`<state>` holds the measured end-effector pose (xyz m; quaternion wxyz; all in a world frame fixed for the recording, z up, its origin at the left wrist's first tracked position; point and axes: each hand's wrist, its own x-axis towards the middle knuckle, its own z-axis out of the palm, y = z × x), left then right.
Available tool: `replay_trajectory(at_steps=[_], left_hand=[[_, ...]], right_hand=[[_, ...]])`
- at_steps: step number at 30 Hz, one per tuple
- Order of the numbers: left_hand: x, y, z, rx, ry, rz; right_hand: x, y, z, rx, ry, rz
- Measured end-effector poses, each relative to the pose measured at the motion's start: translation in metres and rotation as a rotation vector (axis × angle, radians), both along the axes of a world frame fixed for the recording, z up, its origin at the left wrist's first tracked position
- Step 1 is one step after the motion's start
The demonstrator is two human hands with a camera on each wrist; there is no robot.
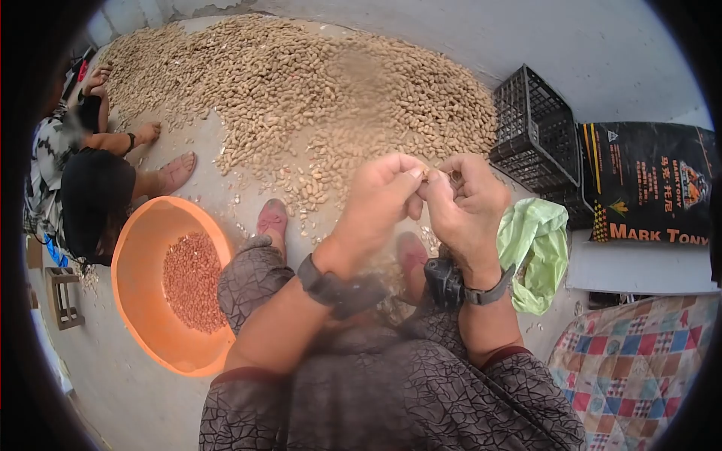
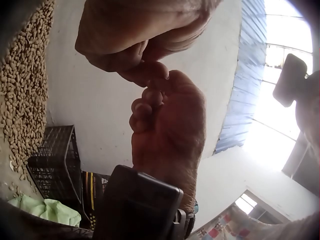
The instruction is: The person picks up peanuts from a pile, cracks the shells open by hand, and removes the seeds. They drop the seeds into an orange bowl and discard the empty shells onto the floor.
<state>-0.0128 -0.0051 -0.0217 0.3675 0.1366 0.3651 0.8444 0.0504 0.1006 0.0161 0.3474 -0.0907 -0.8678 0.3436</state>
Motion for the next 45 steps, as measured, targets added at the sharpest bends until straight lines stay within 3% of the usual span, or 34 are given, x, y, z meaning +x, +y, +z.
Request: replay_trajectory(at_steps=[4, 6, 9, 22, 28, 33, 45], left_hand=[[-0.004, -0.004, 0.005, -0.011, 0.026, -0.045], [-0.008, -0.009, 0.011, -0.103, 0.212, -0.107], [-0.009, -0.01, 0.013, -0.205, 0.283, -0.127], [-0.01, -0.01, 0.014, -0.225, 0.168, -0.154], [-0.009, -0.01, 0.016, -0.211, 0.208, -0.087], [-0.012, -0.01, 0.01, -0.08, 0.155, -0.157], [-0.013, -0.011, 0.011, -0.036, 0.107, -0.172]], right_hand=[[0.0, 0.001, 0.003, -0.049, -0.024, 0.009], [0.001, 0.006, 0.002, -0.178, -0.024, 0.05], [0.005, 0.007, 0.017, -0.263, -0.107, 0.089], [0.006, 0.002, 0.029, -0.218, -0.127, 0.091], [0.007, 0.006, 0.023, -0.288, -0.107, 0.09], [0.008, 0.006, 0.026, -0.465, -0.155, 0.093], [0.009, 0.01, 0.027, -0.49, -0.152, 0.1]])
